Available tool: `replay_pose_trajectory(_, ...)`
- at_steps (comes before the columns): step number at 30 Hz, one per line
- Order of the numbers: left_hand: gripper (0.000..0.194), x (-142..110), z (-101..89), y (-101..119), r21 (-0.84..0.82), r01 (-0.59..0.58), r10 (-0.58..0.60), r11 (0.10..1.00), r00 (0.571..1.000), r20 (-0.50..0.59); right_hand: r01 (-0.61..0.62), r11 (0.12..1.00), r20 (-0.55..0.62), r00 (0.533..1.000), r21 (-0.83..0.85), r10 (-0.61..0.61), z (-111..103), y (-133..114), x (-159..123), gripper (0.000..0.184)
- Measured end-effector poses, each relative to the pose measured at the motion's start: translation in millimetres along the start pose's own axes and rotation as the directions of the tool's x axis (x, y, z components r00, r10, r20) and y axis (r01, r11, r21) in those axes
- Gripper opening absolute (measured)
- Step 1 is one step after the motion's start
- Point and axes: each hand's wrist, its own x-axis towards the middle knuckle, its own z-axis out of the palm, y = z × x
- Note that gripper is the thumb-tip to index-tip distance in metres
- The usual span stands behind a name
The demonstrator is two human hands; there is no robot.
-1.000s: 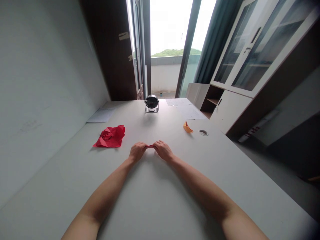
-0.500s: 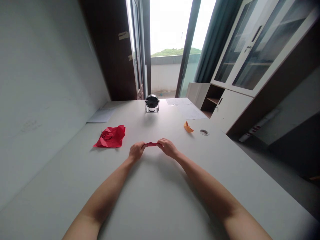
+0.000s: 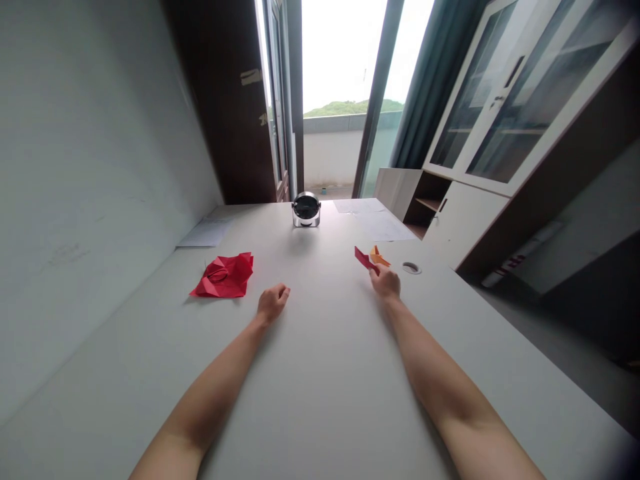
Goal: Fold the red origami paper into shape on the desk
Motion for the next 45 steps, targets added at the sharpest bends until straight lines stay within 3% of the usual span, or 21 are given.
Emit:
replay_pose_trajectory(2,0.036,-1,0.0,2,-0.001,-0.008,0.008,1.000,1.000,0.008,-0.140,0.990,0.009,0.990,-0.011,0.140,-2,13,2,0.026)
replay_pose_trajectory(5,0.037,-3,-1.5,5,-0.005,-0.016,0.017,1.000,1.000,0.016,-0.249,0.968,0.009,0.968,-0.001,0.249,-2,22,3,0.027)
replay_pose_trajectory(17,0.036,-2,-0.8,5,0.011,-0.002,0.001,1.000,0.998,0.058,-0.360,0.920,-0.092,0.922,0.155,0.376,9,38,12,0.019)
replay_pose_trajectory(23,0.034,1,1.4,-3,-0.010,0.022,-0.022,1.000,1.000,0.019,-0.335,0.895,-0.167,0.904,0.295,0.393,8,43,13,0.021)
replay_pose_trajectory(26,0.029,12,-4.7,-13,-0.051,0.059,-0.063,0.997,0.995,-0.083,-0.293,0.886,-0.217,0.897,0.358,0.385,6,39,13,0.022)
replay_pose_trajectory(30,0.024,29,-29.1,-35,-0.015,0.097,-0.097,0.995,0.934,-0.345,-0.210,0.884,-0.270,0.901,0.418,0.341,5,29,10,0.021)
replay_pose_trajectory(33,0.021,33,-48.8,-55,0.078,0.225,-0.166,0.971,0.876,-0.453,-0.169,0.885,-0.288,0.905,0.433,0.313,7,23,7,0.014)
replay_pose_trajectory(36,0.020,27,-56.3,-72,0.167,0.358,-0.255,0.919,0.861,-0.440,-0.115,0.887,-0.291,0.919,0.448,0.267,8,21,6,0.008)
replay_pose_trajectory(38,0.033,22,-54.8,-79,0.224,0.420,-0.313,0.879,0.865,-0.392,-0.072,0.890,-0.300,0.927,0.451,0.226,9,21,5,0.009)
replay_pose_trajectory(41,0.048,21,-50.3,-88,0.268,0.458,-0.361,0.848,0.868,-0.340,-0.015,0.894,-0.306,0.937,0.447,0.169,8,20,4,0.011)
replay_pose_trajectory(45,0.043,26,-49.8,-100,0.244,0.473,-0.387,0.847,0.861,-0.329,0.060,0.890,-0.277,0.958,0.452,0.076,9,14,4,0.011)
